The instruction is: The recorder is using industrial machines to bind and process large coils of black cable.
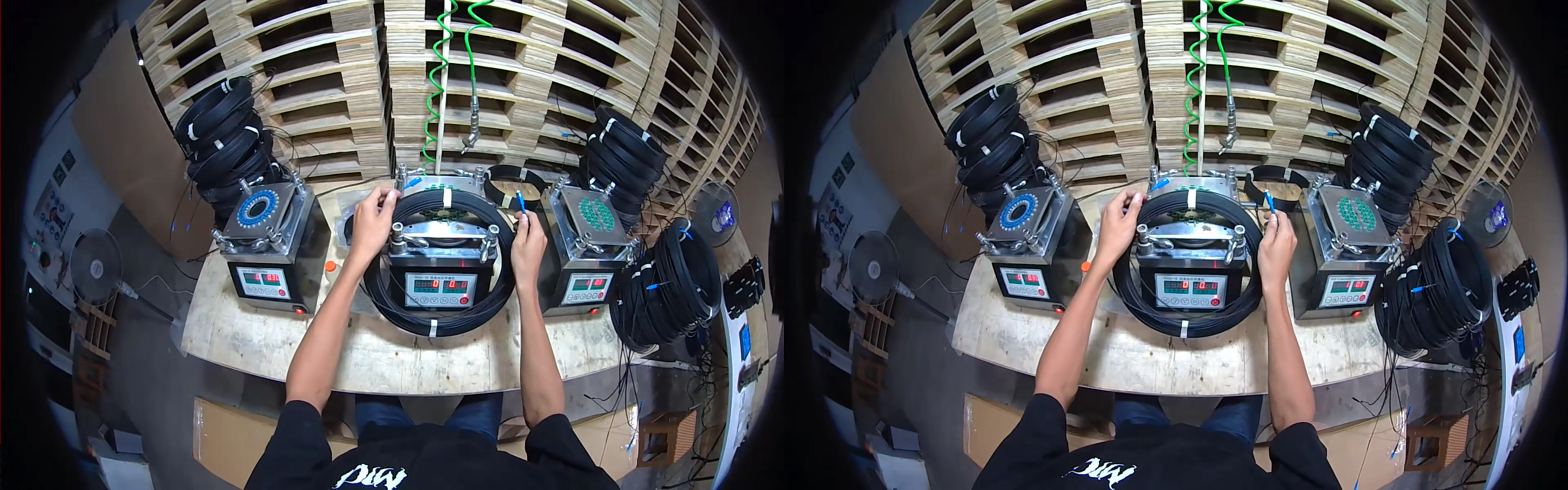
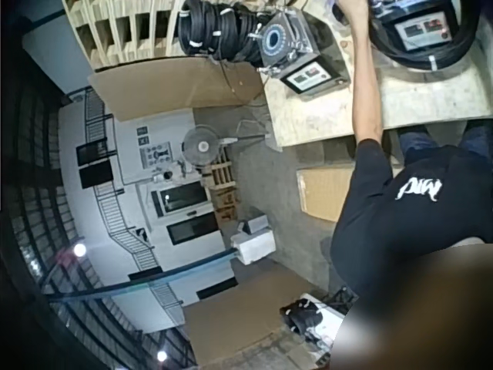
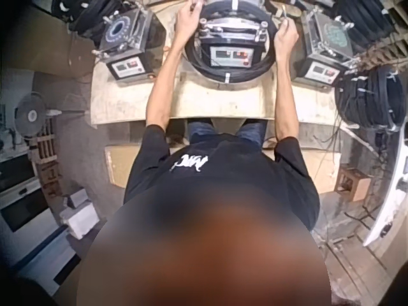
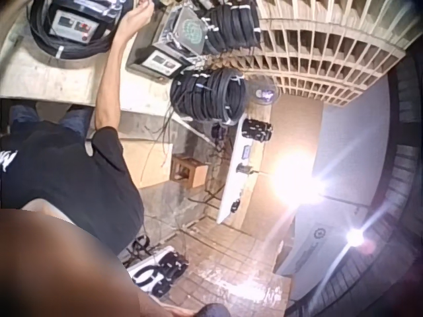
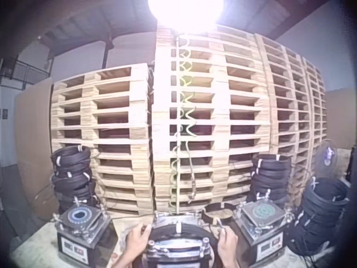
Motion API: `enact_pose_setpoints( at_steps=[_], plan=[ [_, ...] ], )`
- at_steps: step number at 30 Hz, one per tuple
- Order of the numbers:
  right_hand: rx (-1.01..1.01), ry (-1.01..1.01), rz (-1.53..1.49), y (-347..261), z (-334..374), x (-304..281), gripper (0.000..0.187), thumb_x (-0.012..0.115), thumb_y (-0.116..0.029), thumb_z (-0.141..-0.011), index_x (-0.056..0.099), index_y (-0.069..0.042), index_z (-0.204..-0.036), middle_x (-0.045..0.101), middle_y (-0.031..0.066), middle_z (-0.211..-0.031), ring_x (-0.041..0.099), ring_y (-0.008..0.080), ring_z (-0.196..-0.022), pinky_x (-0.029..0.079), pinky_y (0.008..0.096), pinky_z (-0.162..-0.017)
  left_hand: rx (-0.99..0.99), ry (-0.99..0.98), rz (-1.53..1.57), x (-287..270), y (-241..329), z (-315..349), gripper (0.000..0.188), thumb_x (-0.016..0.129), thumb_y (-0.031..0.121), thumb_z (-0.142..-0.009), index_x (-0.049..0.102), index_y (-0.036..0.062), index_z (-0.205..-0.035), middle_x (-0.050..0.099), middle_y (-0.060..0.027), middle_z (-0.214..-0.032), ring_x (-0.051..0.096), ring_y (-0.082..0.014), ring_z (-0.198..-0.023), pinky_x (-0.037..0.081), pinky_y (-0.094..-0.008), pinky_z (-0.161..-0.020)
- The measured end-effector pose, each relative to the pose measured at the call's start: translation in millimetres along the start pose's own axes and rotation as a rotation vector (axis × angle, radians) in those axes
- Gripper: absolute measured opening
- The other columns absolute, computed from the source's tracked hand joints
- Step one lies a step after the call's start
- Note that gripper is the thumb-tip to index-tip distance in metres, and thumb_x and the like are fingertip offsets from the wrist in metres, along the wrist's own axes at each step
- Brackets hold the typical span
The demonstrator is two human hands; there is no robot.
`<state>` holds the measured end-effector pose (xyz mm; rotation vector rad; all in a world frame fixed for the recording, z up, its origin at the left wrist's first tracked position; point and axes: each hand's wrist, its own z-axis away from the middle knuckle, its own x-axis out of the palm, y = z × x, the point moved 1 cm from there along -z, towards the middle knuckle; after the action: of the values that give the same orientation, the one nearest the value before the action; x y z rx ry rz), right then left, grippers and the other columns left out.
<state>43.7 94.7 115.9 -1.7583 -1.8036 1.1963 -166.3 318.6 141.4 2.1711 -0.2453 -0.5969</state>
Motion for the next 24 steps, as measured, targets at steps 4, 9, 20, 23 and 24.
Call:
enact_pose_setpoints(
  at_steps=[4, 9, 20, 23, 24],
  plan=[
    [0.103, -0.132, -0.134, -14, -21, -27, 0.023, 0.05, -0.01, -0.103, 0.067, 0.003, -0.112, 0.062, 0.0071, -0.072, 0.058, 0.0112, -0.054, 0.046, 0.0286, -0.048, 0.031, 0.073, 0.03, -30, 3, 1, 0.023, 0.056, 0.018, -0.102, 0.07, -0.0011, -0.103, 0.075, -0.0108, -0.093, 0.07, -0.016, -0.084, 0.053, -0.0309, -0.078],
    [-0.1, -0.314, -0.137, -28, -40, -65, 0.03, 0.052, -0.002, -0.099, 0.065, 0.004, -0.125, 0.065, 0.0052, -0.072, 0.058, 0.0091, -0.053, 0.046, 0.0259, -0.048, -0.149, -0.082, 0.423, -88, 55, 12, 0.026, 0.053, 0.012, -0.104, 0.058, 0.0016, -0.127, 0.068, -0.0071, -0.093, 0.058, -0.007, -0.059, 0.047, -0.0204, -0.054],
    [-0.3, -0.63, 0.242, -82, -111, 6, 0.041, 0.06, 0.007, -0.083, 0.068, -0.004, -0.122, 0.065, 0.0152, -0.076, 0.064, 0.0209, -0.068, 0.051, 0.0345, -0.066, 0.277, -0.277, -0.384, -42, 27, -76, 0.024, 0.068, 0.022, -0.092, 0.075, 0.0041, -0.108, 0.069, -0.0155, -0.082, 0.067, -0.0267, -0.073, 0.051, -0.0376, -0.068],
    [-0.522, -0.686, 0.458, -82, -113, 33, 0.034, 0.066, -0.001, -0.083, 0.073, -0.012, -0.114, 0.067, 0.0179, -0.095, 0.066, 0.038, -0.091, 0.053, 0.0459, -0.078, 0.353, -0.342, -0.363, -21, 21, -89, 0.023, 0.071, 0.023, -0.09, 0.076, 0.0029, -0.1, 0.068, -0.0182, -0.083, 0.066, -0.0345, -0.076, 0.051, -0.0422, -0.071],
    [-0.522, -0.755, 0.555, -99, -112, 38, 0.029, 0.072, -0.01, -0.084, 0.075, -0.014, -0.112, 0.065, 0.016, -0.099, 0.067, 0.0353, -0.094, 0.054, 0.0461, -0.08, 0.381, -0.351, -0.411, -20, 16, -93, 0.022, 0.071, 0.022, -0.09, 0.076, 0.0024, -0.099, 0.068, -0.0183, -0.085, 0.066, -0.035, -0.077, 0.051, -0.0427, -0.071]
  ],
)
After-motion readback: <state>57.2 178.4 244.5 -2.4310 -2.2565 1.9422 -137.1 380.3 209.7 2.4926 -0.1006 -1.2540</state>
